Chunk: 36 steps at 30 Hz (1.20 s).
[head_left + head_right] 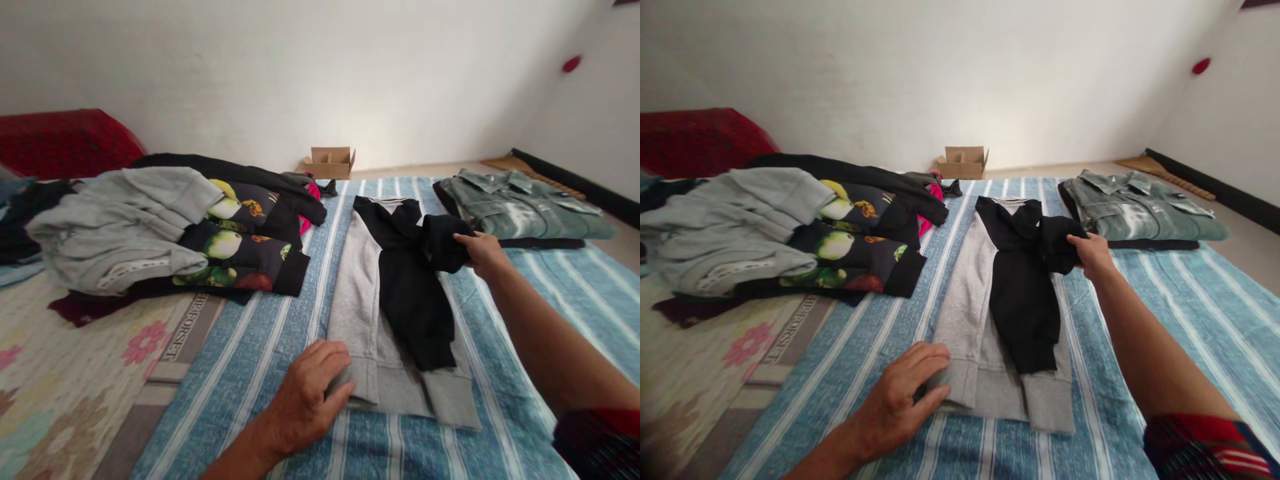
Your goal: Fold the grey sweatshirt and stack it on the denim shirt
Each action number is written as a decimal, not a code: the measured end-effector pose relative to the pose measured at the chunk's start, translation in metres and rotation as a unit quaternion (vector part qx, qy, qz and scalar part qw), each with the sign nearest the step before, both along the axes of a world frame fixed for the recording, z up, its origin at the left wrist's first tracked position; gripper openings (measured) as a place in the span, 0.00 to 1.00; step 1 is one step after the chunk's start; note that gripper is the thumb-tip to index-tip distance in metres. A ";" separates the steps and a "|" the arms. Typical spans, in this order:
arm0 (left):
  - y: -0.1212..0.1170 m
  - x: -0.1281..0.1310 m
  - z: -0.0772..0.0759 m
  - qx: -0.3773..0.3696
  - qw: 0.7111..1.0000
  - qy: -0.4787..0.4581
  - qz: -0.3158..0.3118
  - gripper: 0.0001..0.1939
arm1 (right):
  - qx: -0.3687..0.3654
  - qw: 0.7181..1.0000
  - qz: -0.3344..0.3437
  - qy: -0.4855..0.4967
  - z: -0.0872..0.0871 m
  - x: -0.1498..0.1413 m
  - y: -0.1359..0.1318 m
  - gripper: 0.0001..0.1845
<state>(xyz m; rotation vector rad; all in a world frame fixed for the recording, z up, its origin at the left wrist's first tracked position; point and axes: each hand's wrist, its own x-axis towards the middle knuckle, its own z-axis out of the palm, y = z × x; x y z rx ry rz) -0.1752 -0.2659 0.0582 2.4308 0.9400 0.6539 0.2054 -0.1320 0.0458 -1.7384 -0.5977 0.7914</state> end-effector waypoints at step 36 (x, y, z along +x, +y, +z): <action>-0.034 -0.023 -0.044 0.049 0.994 0.003 0.101 0.16 | 0.227 0.710 0.492 -0.449 -0.023 -0.188 -0.181 0.07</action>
